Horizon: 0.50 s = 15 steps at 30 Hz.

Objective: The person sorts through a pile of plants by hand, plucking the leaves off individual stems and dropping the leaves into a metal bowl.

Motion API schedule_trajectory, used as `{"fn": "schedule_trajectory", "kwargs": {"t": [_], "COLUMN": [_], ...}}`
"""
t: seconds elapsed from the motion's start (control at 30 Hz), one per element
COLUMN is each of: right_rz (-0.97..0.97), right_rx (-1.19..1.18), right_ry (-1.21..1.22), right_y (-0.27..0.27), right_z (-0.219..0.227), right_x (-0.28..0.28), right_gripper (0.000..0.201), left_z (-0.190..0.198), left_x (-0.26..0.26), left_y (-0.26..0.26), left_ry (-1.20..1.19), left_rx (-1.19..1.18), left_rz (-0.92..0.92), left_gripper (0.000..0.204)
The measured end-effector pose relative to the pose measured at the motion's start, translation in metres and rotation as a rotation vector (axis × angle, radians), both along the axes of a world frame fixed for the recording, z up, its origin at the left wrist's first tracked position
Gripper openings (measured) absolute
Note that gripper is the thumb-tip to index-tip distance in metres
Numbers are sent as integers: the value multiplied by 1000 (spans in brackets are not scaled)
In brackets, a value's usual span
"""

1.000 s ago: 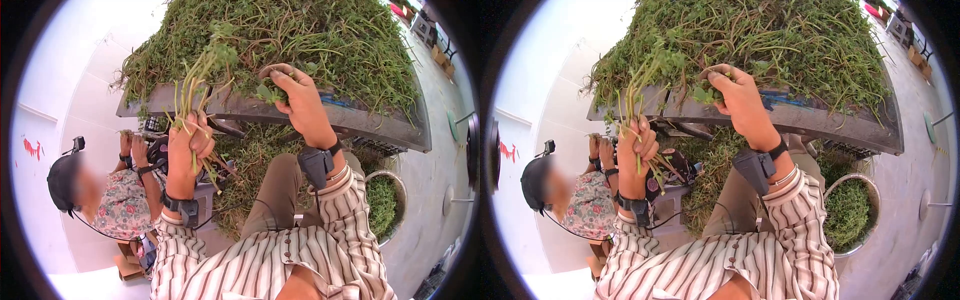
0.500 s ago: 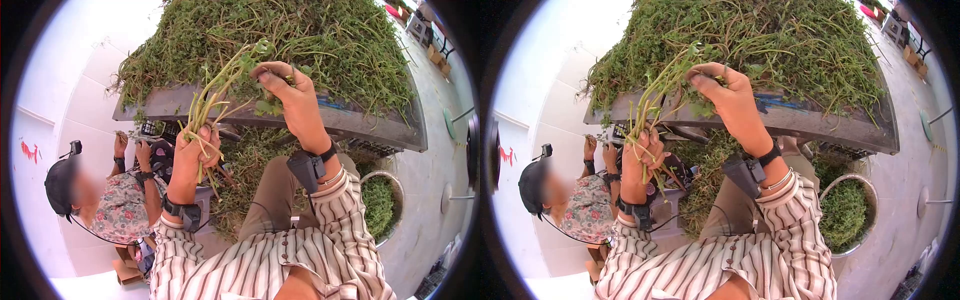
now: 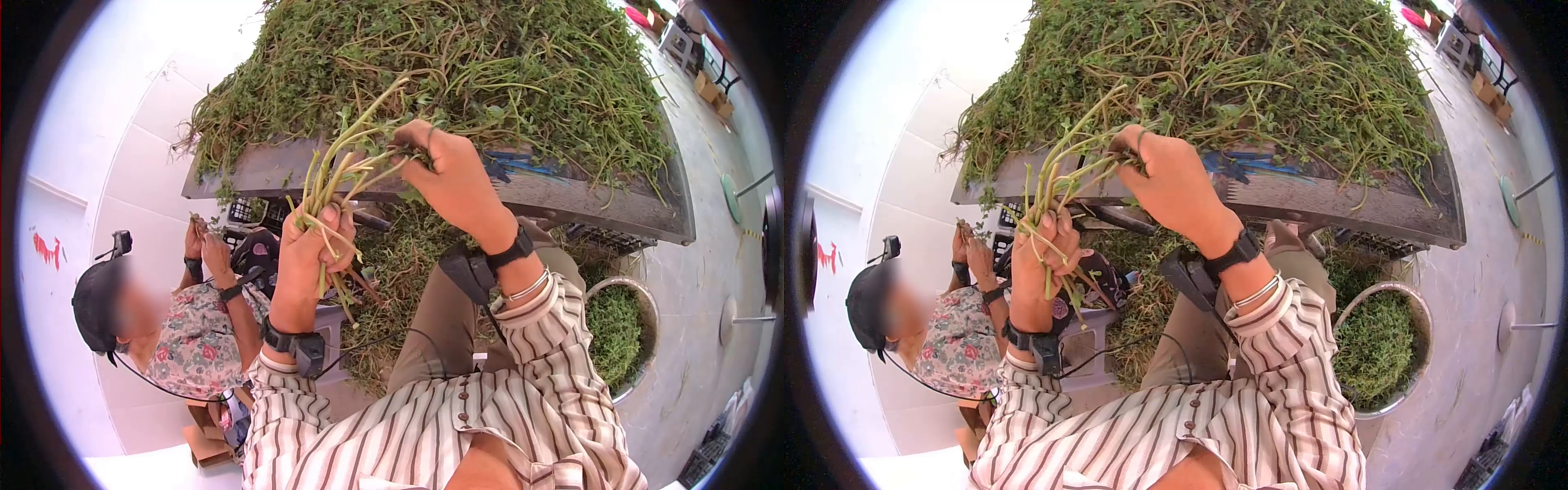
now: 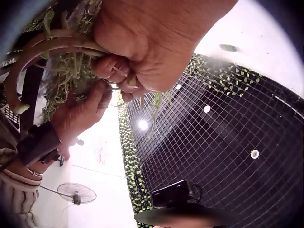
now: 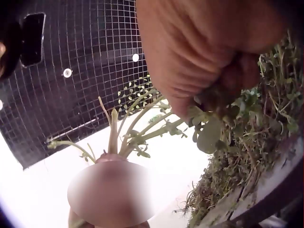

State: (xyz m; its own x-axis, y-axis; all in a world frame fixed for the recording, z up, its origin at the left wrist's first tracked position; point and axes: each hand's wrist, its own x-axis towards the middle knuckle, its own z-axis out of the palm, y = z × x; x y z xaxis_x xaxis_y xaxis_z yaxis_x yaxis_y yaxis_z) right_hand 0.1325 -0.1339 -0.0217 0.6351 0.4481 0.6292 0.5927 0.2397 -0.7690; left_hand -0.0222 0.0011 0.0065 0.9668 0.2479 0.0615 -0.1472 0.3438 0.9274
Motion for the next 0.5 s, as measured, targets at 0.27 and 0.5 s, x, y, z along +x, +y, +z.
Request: {"fn": "schedule_trajectory", "kwargs": {"t": [0.27,0.5], "right_rz": [-181,-255], "right_rx": [-357,-260], "right_ry": [-217,-290], "right_y": [0,-4], "right_z": [-8,-10], "right_x": [-1,4], "right_gripper": [21,22], "left_z": [0,-2], "left_x": [-2,-7], "left_y": [4,18], "left_ry": [0,-14], "left_rx": [-9,-24], "left_rz": [105,110], "left_gripper": [16,13]}}
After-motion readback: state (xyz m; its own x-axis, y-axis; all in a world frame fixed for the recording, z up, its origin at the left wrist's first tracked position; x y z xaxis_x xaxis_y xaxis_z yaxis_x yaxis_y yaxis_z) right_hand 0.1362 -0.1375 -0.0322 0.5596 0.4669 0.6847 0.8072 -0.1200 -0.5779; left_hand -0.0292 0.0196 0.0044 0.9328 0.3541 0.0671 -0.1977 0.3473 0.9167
